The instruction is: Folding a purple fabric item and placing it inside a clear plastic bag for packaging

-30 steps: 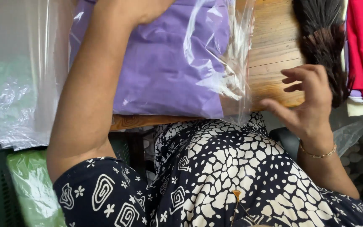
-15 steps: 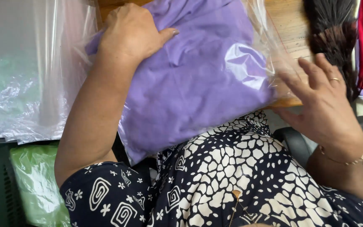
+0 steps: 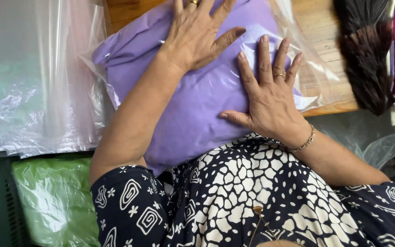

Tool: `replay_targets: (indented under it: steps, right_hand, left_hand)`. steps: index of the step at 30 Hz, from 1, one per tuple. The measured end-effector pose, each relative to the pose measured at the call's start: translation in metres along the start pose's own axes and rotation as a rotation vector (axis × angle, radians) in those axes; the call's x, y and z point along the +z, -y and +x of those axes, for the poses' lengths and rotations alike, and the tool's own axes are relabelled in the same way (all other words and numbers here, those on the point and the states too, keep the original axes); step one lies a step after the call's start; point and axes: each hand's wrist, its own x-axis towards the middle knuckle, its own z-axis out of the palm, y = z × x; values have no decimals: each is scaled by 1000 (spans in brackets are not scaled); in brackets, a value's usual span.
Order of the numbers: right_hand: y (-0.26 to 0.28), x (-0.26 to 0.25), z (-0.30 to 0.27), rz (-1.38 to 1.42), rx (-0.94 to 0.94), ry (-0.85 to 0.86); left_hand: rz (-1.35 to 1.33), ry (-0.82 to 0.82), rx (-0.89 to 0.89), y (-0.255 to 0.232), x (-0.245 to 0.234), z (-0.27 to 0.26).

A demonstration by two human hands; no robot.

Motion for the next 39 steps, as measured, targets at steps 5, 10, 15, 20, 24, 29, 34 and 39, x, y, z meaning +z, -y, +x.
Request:
replay_targets:
  steps: [5,10,15,20,24,29,34,39]
  right_hand:
    - [-2,10,2,11,8,14]
    - [-2,14,3,17,6,11]
    - [-3,15,4,33,11,25]
    - [-7,20,5,43,8,9]
    - [-8,18,6,40,-1,-9]
    - [-8,18,7,71,8,-8]
    - [-10,19,9,112,-3,-26]
    - [-12,16,9,183,-4,-18]
  left_hand:
    - [9,116,-26,-1,6,0]
    - [-6,252,-67,-4,5,2]
    - [-42,252,-71,-2,13,1]
    - [-67,288,-90,-3,13,4]
    - [-83,292,-105,-2,15,5]
    - [-93,284,-115,0,19,3]
    - [-114,234,-111,3,20,2]
    - [-112,220,-107,4,24,2]
